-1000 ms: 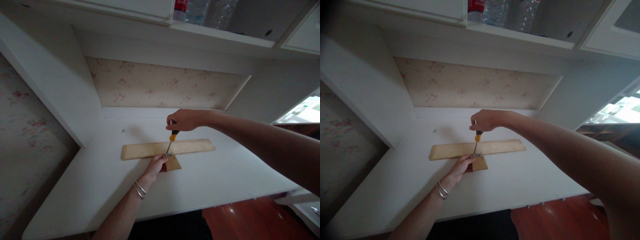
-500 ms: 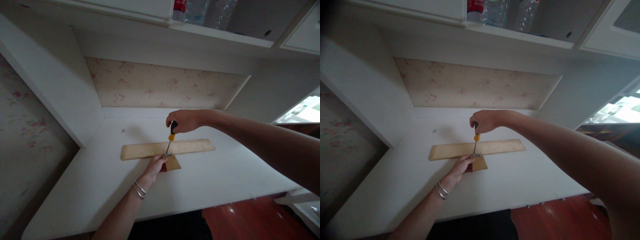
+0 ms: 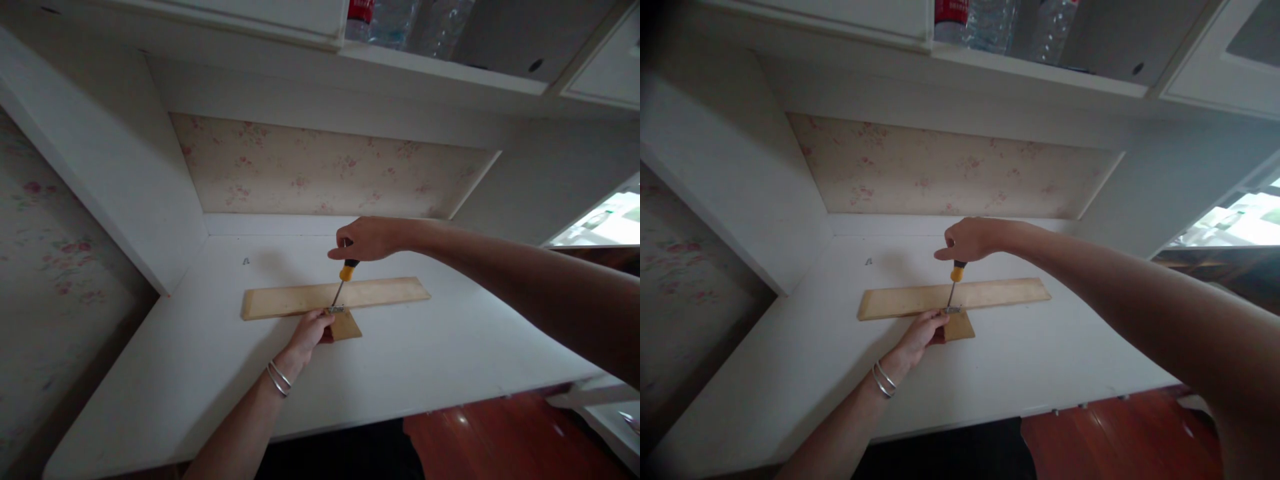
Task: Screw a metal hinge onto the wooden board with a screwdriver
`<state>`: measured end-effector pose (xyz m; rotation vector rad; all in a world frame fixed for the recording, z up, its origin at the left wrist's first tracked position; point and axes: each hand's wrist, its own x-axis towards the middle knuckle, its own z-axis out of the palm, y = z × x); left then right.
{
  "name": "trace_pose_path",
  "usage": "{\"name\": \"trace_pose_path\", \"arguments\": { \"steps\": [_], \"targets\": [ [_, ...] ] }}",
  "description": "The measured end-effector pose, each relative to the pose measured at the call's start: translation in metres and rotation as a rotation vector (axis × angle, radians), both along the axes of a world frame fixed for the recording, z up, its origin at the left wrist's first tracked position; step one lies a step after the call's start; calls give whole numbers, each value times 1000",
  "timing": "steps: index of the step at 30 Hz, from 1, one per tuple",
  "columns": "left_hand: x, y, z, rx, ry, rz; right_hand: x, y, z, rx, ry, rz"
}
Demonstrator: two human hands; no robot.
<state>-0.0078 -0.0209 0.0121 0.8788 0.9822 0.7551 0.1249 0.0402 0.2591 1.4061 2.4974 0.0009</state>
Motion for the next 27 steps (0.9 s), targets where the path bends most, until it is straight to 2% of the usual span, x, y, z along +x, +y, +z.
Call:
{"name": "trace_pose_path", "arguments": {
  "steps": [6, 12, 17, 23, 27],
  "targets": [
    [0, 1, -1, -3, 17, 0, 2, 0, 1, -32, 60, 128],
    [1, 2, -4, -2, 15, -2, 2, 4, -2, 7, 38, 29],
    [0, 1, 0, 1, 22, -5, 2, 3, 0, -47, 88, 123],
    [0, -1, 3, 2, 35, -7, 0, 2, 0, -34, 49, 15],
    [0, 0, 3, -3, 36, -6, 0, -2, 3, -113, 85, 99]
  ]
}}
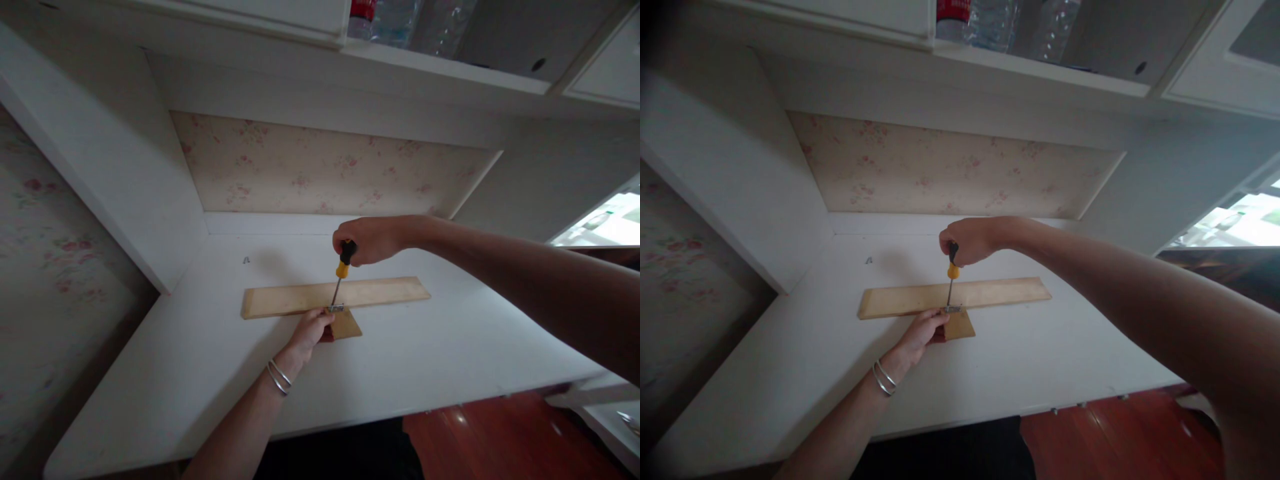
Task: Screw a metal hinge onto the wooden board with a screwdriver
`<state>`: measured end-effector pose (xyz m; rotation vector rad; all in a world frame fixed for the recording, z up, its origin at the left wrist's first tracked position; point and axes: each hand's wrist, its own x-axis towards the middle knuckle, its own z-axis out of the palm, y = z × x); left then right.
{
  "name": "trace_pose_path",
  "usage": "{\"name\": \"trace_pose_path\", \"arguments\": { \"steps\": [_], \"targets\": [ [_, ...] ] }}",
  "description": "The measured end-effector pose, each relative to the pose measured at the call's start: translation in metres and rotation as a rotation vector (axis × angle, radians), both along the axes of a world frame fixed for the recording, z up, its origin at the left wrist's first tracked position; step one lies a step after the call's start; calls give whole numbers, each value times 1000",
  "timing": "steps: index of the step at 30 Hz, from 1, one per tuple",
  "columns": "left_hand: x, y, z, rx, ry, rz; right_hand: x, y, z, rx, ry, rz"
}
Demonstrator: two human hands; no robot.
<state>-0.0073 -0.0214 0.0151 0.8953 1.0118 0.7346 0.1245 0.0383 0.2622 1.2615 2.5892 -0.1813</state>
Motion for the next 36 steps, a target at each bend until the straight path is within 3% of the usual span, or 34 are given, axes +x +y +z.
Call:
{"name": "trace_pose_path", "arguments": {
  "steps": [5, 10, 15, 22, 27, 33, 36],
  "targets": [
    [0, 0, 3, -13, 1, 12, 2, 2, -1, 36, -10, -57],
    [0, 0, 1, -7, -10, 3, 4, 2, -2, 17, 75, 36],
    [0, 1, -2, -19, -11, 9, -2, 3, -9, 128, 104, 11],
    [0, 2, -5, 0, -18, 3, -3, 8, -12, 18, -48, -230],
    [0, 1, -3, 6, -13, 10, 2, 7, -9, 54, 37, 1],
    [0, 1, -2, 3, -1, 3, 2, 5, -11, 15, 0, -149],
    [0, 1, -2, 5, -5, 3, 2, 5, -10, 30, 42, -15]
  ]
}}
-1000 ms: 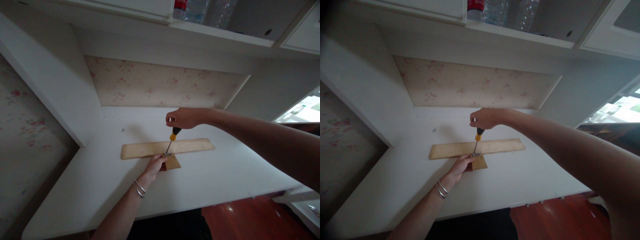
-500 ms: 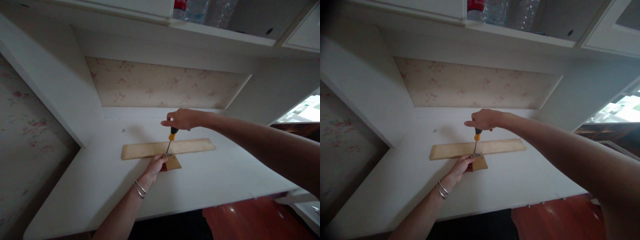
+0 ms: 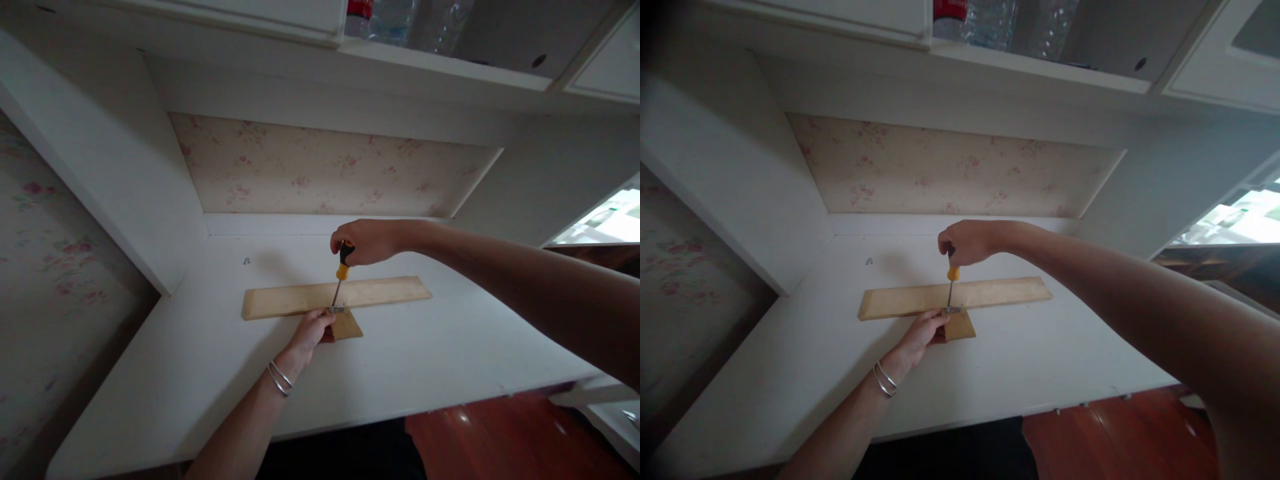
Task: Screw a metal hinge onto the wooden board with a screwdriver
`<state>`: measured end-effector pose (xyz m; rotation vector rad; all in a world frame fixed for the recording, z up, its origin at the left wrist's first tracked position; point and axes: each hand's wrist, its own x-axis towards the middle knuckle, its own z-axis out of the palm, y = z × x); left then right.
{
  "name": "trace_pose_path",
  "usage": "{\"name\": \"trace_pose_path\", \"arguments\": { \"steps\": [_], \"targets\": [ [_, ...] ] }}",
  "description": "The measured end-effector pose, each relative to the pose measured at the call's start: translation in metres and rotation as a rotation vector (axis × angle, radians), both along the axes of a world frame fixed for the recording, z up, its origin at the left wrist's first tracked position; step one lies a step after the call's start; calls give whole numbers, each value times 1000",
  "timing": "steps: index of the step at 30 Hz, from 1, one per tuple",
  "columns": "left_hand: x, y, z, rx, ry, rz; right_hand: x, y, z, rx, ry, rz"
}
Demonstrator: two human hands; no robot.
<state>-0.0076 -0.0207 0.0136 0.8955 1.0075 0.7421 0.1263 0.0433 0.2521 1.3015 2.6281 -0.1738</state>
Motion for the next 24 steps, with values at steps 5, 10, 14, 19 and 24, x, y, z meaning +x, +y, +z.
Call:
{"name": "trace_pose_path", "arguments": {
  "steps": [5, 10, 14, 19, 24],
  "targets": [
    [1, 0, 1, -8, -11, 7, -1, 0, 0, 40, -26, -53],
    [1, 1, -3, -10, -19, 8, 1, 1, -2, 65, 12, 43],
    [1, 1, -1, -13, 1, 3, 1, 2, -2, 51, 22, 2],
    [1, 2, -2, -16, -8, -3, 2, 4, -5, 67, -49, -23],
    [1, 2, -5, -2, -3, -1, 3, 4, -2, 64, -9, 75]
  ]
}}
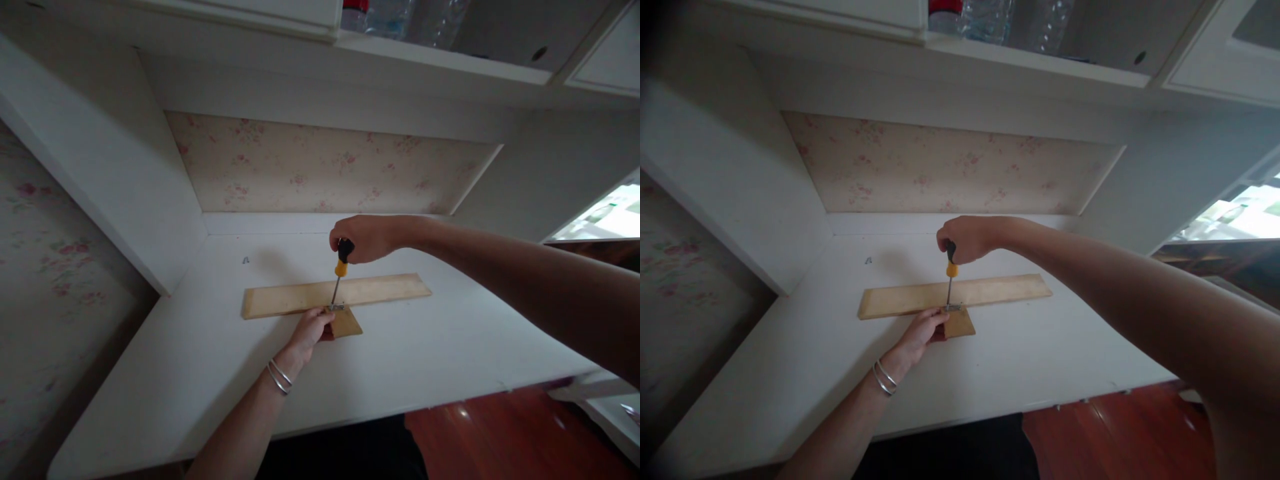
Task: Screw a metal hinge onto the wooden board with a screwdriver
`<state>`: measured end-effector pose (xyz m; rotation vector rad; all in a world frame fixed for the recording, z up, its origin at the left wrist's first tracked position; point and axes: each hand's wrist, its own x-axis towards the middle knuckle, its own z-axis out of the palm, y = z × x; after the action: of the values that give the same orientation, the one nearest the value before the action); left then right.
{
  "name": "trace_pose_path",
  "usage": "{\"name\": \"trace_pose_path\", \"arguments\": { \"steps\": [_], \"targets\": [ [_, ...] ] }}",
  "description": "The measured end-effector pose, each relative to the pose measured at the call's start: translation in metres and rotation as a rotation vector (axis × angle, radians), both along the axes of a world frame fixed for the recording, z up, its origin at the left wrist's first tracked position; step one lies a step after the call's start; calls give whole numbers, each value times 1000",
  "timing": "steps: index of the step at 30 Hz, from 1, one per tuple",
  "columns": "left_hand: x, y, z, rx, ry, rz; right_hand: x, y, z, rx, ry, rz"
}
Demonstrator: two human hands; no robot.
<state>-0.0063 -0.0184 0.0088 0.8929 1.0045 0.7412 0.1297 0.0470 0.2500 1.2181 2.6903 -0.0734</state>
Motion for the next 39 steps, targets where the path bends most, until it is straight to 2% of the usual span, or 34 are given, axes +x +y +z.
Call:
{"name": "trace_pose_path", "arguments": {
  "steps": [4, 7, 10, 16, 21, 26, 31, 33, 36, 39],
  "targets": [
    [0, -1, 1, 4, -11, -3, -1, -2, 3, -27, -42, -191],
    [0, -1, 1, -2, -4, 1, -1, -5, 5, 17, -50, -126],
    [0, -1, 1, 2, -4, -2, -1, -9, 6, -8, -20, -62],
    [1, -2, 5, -20, 5, 6, 0, -7, 3, -172, -16, -266],
    [1, -2, 3, -20, -16, 4, 3, -5, 5, -72, -16, -106],
    [1, -2, 3, -9, -34, 12, 3, -7, 7, -146, -7, -223],
    [1, -2, 4, -30, -31, 15, 0, -11, 9, -71, 24, -56],
    [1, -2, 3, -30, -27, 21, -2, -12, 8, -76, 30, -54],
    [1, -2, 2, -30, -15, 26, -3, -12, 4, -2, 24, -81],
    [1, -1, 0, -18, -27, 13, -3, -11, 2, 8, 28, -33]
  ]
}}
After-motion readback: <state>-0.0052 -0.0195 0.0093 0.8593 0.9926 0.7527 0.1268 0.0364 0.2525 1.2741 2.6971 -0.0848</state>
